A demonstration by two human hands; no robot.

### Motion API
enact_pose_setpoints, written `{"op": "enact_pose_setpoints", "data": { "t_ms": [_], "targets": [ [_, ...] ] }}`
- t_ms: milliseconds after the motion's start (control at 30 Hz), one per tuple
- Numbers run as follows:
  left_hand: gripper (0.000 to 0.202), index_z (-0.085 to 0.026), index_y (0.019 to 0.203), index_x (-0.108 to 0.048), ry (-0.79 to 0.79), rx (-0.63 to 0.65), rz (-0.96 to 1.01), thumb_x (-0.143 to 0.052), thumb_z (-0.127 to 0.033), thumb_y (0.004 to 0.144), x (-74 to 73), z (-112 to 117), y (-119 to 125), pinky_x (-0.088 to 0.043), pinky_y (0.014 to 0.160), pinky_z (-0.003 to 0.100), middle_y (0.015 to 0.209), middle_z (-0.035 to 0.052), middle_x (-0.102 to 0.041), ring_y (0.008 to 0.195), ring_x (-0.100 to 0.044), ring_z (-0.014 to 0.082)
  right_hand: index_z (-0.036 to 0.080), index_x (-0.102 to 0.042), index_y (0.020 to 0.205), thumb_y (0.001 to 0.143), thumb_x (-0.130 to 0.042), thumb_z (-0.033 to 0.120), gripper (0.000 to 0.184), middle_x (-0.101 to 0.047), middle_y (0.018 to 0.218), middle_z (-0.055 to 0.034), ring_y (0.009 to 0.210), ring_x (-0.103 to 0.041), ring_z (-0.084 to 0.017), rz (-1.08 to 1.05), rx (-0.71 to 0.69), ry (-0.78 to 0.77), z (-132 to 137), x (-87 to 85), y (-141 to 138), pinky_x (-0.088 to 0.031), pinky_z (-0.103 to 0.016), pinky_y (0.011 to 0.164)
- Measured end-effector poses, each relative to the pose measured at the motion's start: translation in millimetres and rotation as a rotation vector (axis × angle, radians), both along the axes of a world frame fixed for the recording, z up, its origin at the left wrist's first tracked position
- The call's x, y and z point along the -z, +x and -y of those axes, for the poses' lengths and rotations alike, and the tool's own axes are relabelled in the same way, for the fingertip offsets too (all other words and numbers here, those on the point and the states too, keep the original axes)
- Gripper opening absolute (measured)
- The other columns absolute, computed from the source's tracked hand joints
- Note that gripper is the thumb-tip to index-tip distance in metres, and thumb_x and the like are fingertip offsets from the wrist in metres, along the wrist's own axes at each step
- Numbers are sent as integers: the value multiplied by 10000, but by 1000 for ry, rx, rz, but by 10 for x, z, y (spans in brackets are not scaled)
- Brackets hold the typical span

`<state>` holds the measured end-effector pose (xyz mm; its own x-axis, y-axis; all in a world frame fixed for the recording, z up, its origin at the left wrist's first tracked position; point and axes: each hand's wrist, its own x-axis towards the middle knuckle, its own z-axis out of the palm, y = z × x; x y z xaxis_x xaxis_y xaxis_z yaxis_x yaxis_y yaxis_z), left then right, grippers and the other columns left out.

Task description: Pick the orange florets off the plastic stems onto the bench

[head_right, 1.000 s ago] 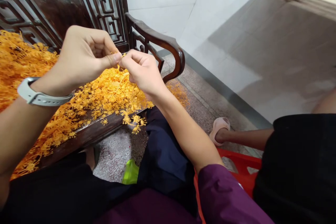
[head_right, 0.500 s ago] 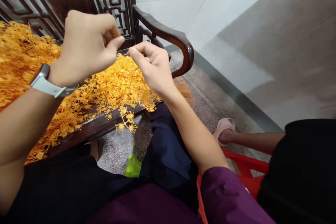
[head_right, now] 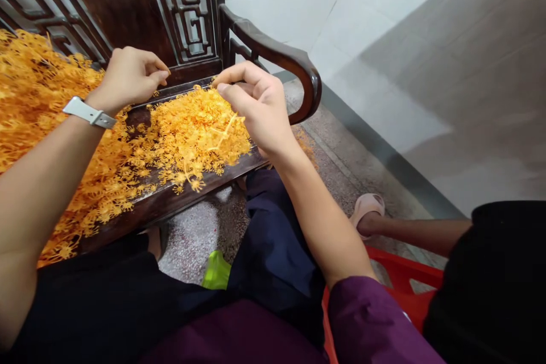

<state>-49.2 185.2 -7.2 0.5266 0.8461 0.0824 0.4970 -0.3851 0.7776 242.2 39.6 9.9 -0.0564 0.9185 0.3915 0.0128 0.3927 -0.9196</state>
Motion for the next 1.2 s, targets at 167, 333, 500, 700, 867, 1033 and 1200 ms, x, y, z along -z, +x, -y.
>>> {"op": "enact_pose_setpoints", "data": {
  "t_ms": [167,333,500,700,867,1033,1200],
  "targets": [
    [524,-212,918,-824,34,90,-14,-796,-732,866,-201,303,361,-416,739,331,800,3,-772,761,-556,131,268,-716,945,942,-765,408,148,-538,726,-4,739,-568,-188,29,44,-15,-14,-16,29,-574,-373,741],
    [428,-218,790,-817,35,302,93,-892,-640,799,-407,614,742,-401,600,313,675,34,-707,636,-600,162,275,-705,997,956,-775,504,243,-677,863,-28,861,-665,-214,5,35,3,-39,-2,12,-625,-386,781],
    [284,-209,727,-768,62,316,128,-945,-426,771,-525,726,854,-414,569,279,609,-1,-663,547,-567,126,290,-672,1084,990,-732,563,296,-703,946,-36,962,-707,-217,5,23,45,-65,46,6,-633,-400,880],
    [244,-210,759,-719,96,152,259,-896,-357,839,-500,689,836,-477,601,294,671,24,-698,605,-624,150,283,-649,1101,943,-794,505,308,-720,1091,-51,1085,-721,-216,22,33,64,-90,81,24,-628,-375,936],
    [229,-215,830,-650,114,88,237,-826,-334,916,-426,676,833,-448,564,292,712,36,-711,595,-625,153,269,-666,1036,976,-745,431,190,-707,1063,-50,1080,-701,-215,77,50,113,-117,90,9,-615,-384,965],
    [188,-223,881,-565,65,50,152,-678,-306,1006,-360,686,861,-356,498,263,755,10,-711,489,-565,118,262,-677,980,984,-726,357,106,-701,997,-52,1071,-675,-235,139,95,137,-119,62,-26,-600,-423,1000],
    [304,-235,924,-553,-62,90,180,-741,-461,1001,-295,662,844,-357,509,274,806,27,-716,520,-610,129,260,-716,985,981,-736,399,141,-742,1102,-83,1153,-666,-281,217,105,165,-66,47,-52,-561,-477,1046]
  ]
}}
